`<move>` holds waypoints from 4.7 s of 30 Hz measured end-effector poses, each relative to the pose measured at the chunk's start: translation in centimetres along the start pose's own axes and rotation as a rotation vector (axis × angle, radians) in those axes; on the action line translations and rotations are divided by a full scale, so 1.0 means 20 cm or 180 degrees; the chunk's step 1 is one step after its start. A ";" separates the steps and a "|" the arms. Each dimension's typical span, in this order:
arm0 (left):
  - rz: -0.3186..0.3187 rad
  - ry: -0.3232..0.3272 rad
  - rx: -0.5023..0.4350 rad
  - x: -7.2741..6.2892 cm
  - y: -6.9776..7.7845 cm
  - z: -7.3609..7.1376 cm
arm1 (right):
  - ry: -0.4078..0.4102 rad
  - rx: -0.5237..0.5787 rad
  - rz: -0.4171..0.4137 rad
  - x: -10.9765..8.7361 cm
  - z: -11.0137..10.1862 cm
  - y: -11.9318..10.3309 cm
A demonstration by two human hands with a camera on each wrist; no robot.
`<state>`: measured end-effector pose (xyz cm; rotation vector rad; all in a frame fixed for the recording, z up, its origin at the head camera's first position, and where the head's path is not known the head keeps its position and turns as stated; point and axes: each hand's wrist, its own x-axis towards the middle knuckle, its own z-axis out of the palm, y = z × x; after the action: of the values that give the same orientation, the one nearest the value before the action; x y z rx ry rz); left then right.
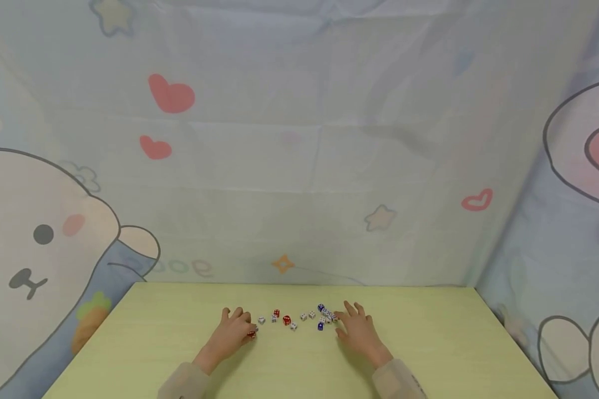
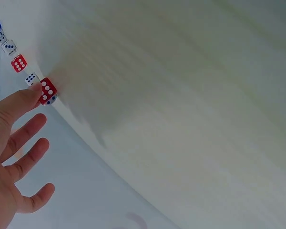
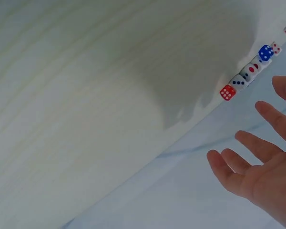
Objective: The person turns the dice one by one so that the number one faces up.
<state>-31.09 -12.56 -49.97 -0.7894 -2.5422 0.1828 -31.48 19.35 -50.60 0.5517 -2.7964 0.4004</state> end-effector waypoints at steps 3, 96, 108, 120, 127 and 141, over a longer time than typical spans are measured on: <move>0.0002 -0.0016 0.0028 0.01 0.00 0.00 | 0.0080 -0.0095 -0.0060 0.01 0.00 0.01; -0.0057 -0.0123 -0.0422 0.04 0.02 0.00 | -0.0085 -0.0165 -0.0287 0.06 0.02 0.03; -0.0039 -0.0145 -0.0378 0.04 0.03 -0.01 | 0.0119 -0.0122 -0.0161 0.17 0.00 0.05; -0.0030 -0.0136 -0.0368 0.04 0.03 0.00 | 0.0021 -0.0091 -0.0097 0.17 0.05 0.05; -0.0040 -0.0158 -0.0356 0.04 0.03 0.00 | 0.0067 -0.0141 -0.0199 0.18 0.05 0.05; -0.0032 -0.0123 -0.0251 0.05 0.03 0.01 | -0.0033 -0.0036 -0.0106 0.16 0.04 0.04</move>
<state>-31.57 -11.52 -50.00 -0.8102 -2.6030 0.0962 -34.94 18.79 -50.53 0.5986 -2.7937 0.3756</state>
